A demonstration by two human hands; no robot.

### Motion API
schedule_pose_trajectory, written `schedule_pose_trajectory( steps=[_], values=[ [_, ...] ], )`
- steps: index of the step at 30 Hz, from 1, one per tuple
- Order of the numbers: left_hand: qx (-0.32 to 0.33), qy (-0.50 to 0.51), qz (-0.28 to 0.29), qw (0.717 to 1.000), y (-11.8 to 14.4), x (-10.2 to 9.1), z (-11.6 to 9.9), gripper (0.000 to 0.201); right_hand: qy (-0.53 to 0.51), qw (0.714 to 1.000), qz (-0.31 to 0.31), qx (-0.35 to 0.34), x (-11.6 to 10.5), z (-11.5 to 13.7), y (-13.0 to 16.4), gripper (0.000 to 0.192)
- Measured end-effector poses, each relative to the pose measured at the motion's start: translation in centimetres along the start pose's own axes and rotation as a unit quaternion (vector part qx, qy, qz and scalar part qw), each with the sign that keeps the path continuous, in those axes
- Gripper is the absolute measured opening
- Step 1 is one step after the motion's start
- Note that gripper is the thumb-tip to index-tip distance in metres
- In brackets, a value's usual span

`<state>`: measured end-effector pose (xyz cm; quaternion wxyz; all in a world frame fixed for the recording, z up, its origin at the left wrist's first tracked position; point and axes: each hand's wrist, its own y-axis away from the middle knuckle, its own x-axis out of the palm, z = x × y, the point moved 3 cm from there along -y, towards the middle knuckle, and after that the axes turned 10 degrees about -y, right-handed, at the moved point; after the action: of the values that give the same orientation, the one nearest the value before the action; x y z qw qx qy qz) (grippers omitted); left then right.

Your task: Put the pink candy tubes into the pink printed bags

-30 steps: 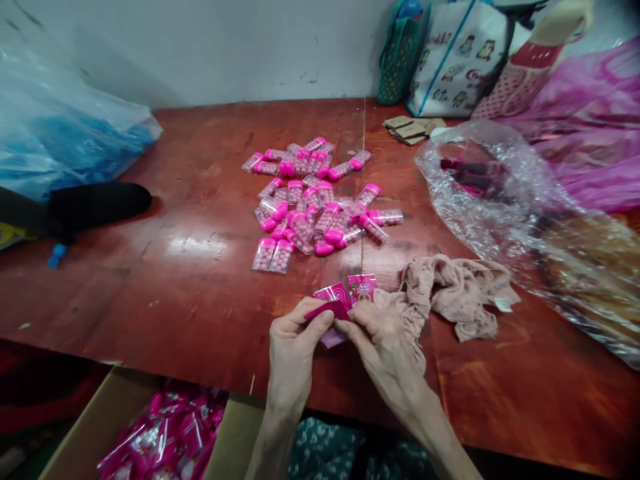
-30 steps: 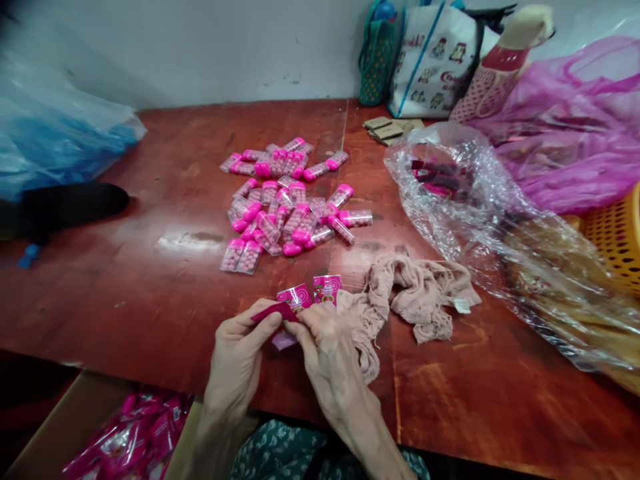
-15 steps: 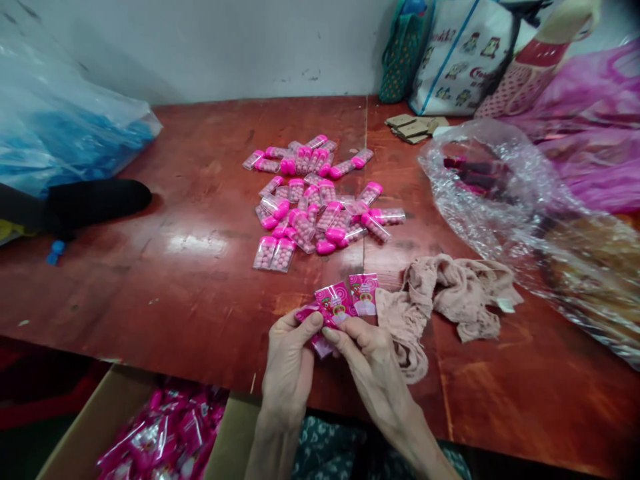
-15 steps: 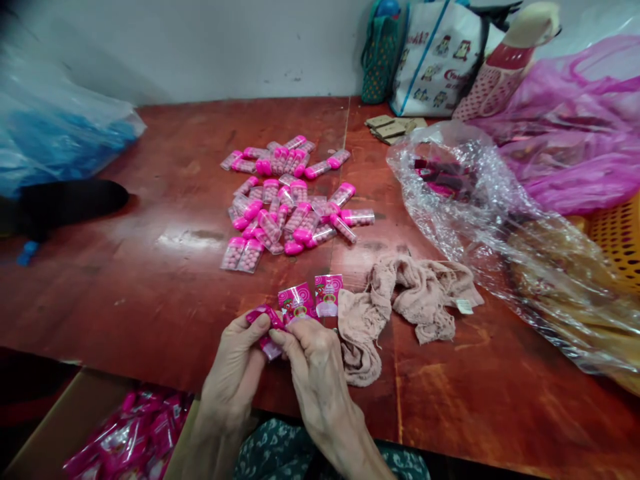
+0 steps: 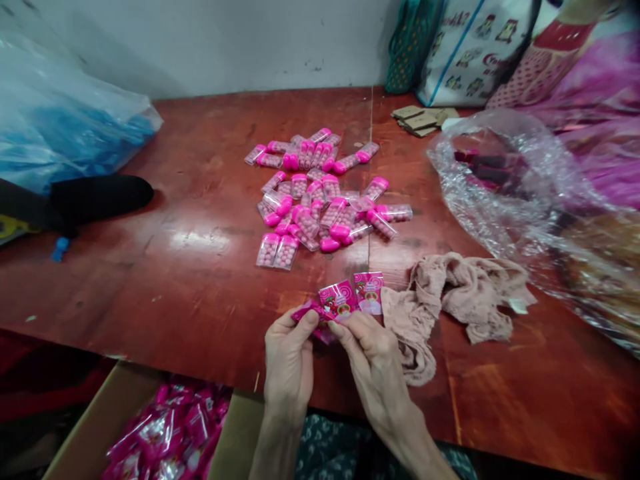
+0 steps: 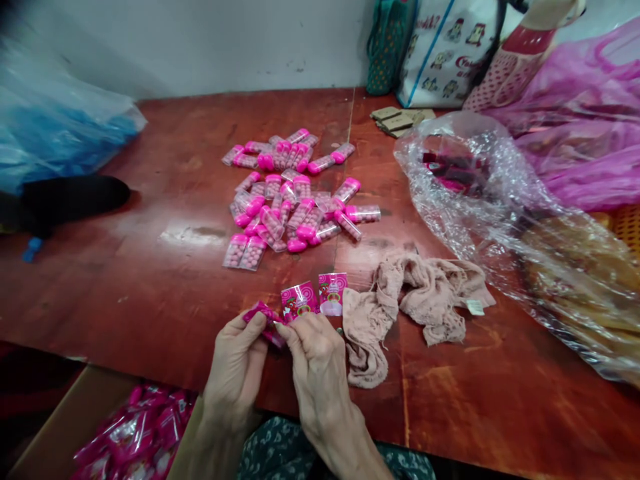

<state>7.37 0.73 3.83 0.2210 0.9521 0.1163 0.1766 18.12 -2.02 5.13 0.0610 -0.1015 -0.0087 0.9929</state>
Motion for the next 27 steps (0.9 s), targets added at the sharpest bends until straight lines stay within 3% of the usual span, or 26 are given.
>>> schedule_pose_trajectory(
  steps=[5,8,11,16,24,27],
  values=[
    [0.027,-0.032,-0.001,0.999,0.0,-0.3,0.2,0.027,0.021,1.0,0.003,0.012,0.0,-0.3,-0.1,0.032],
    [0.136,-0.113,-0.026,0.984,0.1,-0.7,-0.3,0.038,0.024,0.999,0.011,0.025,-0.4,-0.5,-0.3,0.034],
    [0.229,-0.189,-0.043,0.954,0.0,-1.1,-0.9,0.019,0.024,0.999,0.024,0.032,-0.7,-0.6,-0.4,0.033],
    [0.161,-0.218,0.092,0.958,-0.7,-1.2,-0.9,0.006,0.019,0.997,0.061,0.032,-0.9,-0.7,-0.4,0.027],
    [0.142,-0.091,0.087,0.982,-0.6,-1.3,-1.0,0.009,0.004,0.994,0.095,0.051,-0.5,-0.3,-0.4,0.038],
    [0.129,-0.081,0.059,0.987,-0.8,-1.4,-1.0,0.009,0.017,0.993,0.106,0.049,-0.4,-0.2,-0.2,0.037]
  ],
)
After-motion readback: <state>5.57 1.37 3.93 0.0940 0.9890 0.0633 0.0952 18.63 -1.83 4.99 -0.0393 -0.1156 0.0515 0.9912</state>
